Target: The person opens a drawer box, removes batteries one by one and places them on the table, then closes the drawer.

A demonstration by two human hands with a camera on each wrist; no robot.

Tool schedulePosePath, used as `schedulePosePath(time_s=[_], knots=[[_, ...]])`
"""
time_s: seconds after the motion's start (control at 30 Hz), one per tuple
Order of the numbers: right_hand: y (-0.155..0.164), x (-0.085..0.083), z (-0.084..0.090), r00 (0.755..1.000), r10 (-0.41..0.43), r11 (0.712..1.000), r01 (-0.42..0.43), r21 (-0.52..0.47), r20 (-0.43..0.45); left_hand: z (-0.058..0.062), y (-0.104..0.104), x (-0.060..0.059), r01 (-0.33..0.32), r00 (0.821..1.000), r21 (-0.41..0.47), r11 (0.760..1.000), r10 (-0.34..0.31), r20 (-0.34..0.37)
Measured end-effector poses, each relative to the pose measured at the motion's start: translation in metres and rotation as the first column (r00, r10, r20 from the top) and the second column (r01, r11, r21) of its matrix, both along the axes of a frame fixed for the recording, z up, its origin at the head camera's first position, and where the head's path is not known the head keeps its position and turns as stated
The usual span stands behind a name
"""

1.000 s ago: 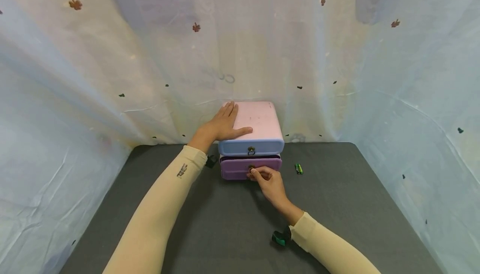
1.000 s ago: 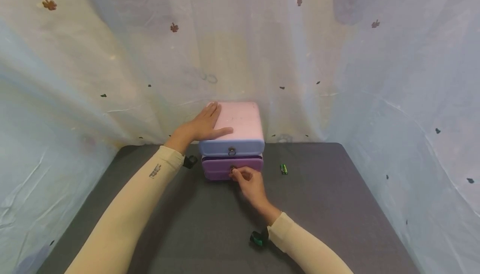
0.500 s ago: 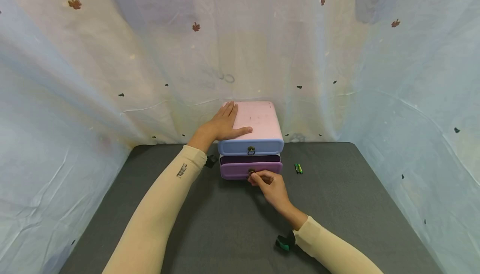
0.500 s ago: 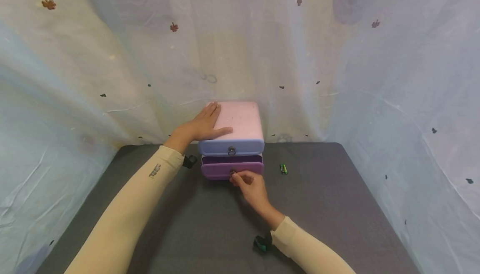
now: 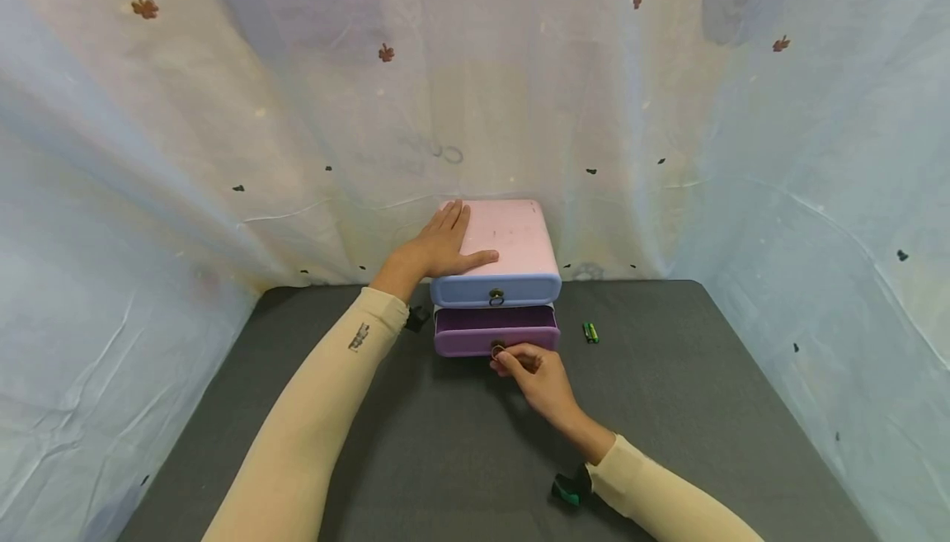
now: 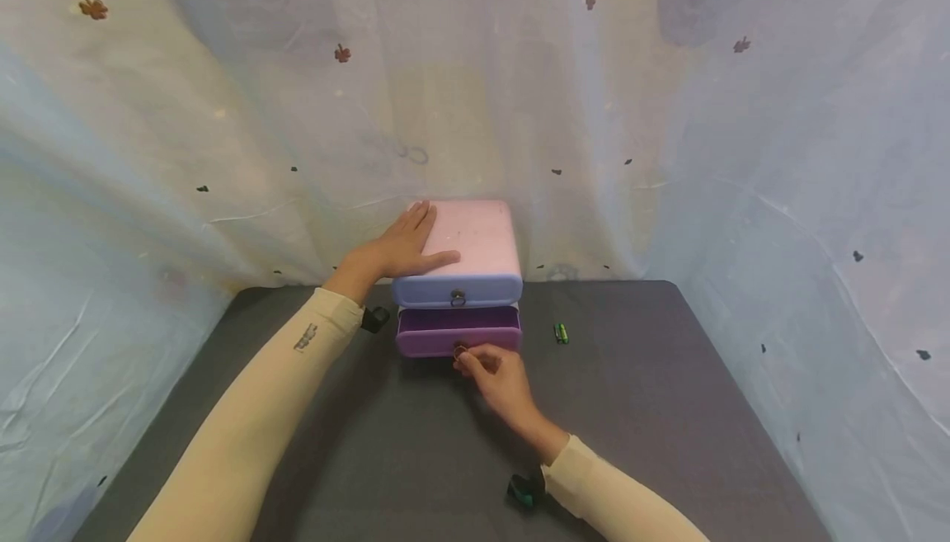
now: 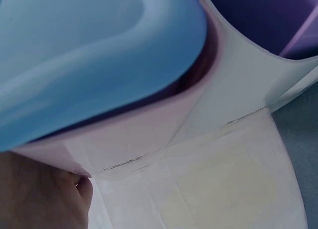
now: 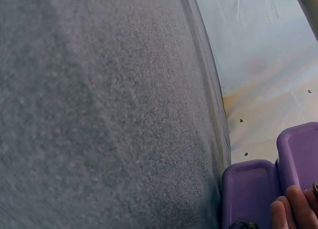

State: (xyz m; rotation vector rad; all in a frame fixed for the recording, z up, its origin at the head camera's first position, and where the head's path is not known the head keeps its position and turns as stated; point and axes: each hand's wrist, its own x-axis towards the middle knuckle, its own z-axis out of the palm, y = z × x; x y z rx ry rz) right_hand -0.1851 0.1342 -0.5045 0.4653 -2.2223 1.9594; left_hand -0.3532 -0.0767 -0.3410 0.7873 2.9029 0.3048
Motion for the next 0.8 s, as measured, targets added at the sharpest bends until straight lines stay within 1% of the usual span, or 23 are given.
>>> schedulePosePath(time_s=[0.27,0.47,0.63,0.8], knots=[[0.002,0.007,0.001,1.0,0.016,1.0,-0.016,0.011,0.008,0.007,-0.001,0.011,0.013,1.0,0.014,1.0,-0.013,-0.021],[0.004,0.011,-0.001,0.999,0.031,1.0,-0.031,0.003,-0.007,0.006,-0.002,0.011,0.009,1.0,0.016,1.0,-0.009,-0.02],[0.005,0.016,0.0,0.999,0.046,0.999,-0.046,-0.006,0.016,0.004,-0.003,0.011,0.008,1.0,0.023,1.0,-0.008,-0.014],[0.006,0.019,0.001,0.998,0.067,0.998,-0.067,-0.005,0.01,0.005,-0.002,0.012,0.015,1.0,0.025,1.0,-0.015,-0.025]])
